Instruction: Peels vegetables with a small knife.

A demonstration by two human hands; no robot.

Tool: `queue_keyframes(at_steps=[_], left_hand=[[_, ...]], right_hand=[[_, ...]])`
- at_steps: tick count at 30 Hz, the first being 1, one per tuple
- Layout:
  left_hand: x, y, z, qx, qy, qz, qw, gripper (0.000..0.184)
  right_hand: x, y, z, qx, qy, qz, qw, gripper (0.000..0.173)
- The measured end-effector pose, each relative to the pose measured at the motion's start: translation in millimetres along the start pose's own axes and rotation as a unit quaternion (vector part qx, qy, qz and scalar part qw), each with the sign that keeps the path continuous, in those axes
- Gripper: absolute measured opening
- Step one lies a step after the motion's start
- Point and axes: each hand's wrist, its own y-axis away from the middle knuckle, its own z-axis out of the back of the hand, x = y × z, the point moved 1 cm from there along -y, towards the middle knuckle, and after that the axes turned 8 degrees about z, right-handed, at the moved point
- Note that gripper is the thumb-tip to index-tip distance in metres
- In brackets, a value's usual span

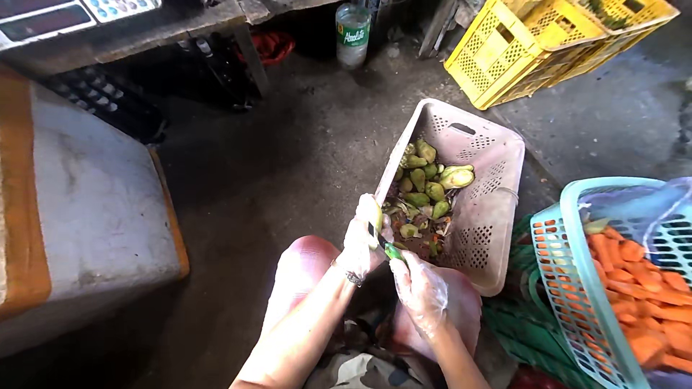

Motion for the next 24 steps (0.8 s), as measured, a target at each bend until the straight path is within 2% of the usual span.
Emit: queue_keyframes(at_steps=[3, 5, 8, 11, 13, 15, 17, 21, 24], left_hand=[[2.4, -1.1, 0.9, -0.01, -0.029, -0.034, 0.999, 0.035], [6.7, -1.4, 5.4, 0.028, -0.062, -0.053, 0.996, 0.033], [10.0, -1.2, 4.0, 0.062, -0.027, -0.014, 0.998, 0.034], [-0.2, -7.3, -2.5, 0.066, -0.02, 0.018, 0.997, 0.033], [-9.9, -9.6, -11.4, 0.066, -0.036, 0.022, 0.997, 0.033], [-14.9, -12.7, -18.1, 0.041, -0.071, -0.003, 0.997, 0.026], [-15.4, -16.5, -23.7, 0.03, -0.096, -0.022, 0.995, 0.023], [-7.0, -15.4, -36.5, -0.007, -0.068, 0.005, 0.998, 0.039], [0.3, -17.9, -37.9, -0.017, -0.064, 0.009, 0.998, 0.037]], right_hand=[[-0.7, -12.5, 7.4, 0.053, 0.005, -0.047, 0.997, 0.037], [-7.4, -29.2, 18.7, 0.14, -0.005, -0.135, 0.981, 0.042], [-27.9, -49.0, 27.5, 0.182, 0.004, -0.197, 0.963, 0.046], [-38.8, -51.7, 37.0, 0.103, 0.009, -0.179, 0.978, 0.043], [-33.8, -46.5, 42.5, 0.087, 0.002, -0.121, 0.989, 0.042], [-23.9, -32.6, 39.7, 0.07, -0.015, -0.052, 0.996, 0.041], [-14.7, -21.5, 33.4, 0.043, -0.032, -0.025, 0.998, 0.038], [-8.2, -14.2, 27.1, 0.041, -0.055, -0.044, 0.997, 0.036], [-9.0, -17.1, 29.2, 0.068, -0.053, -0.071, 0.994, 0.037]])
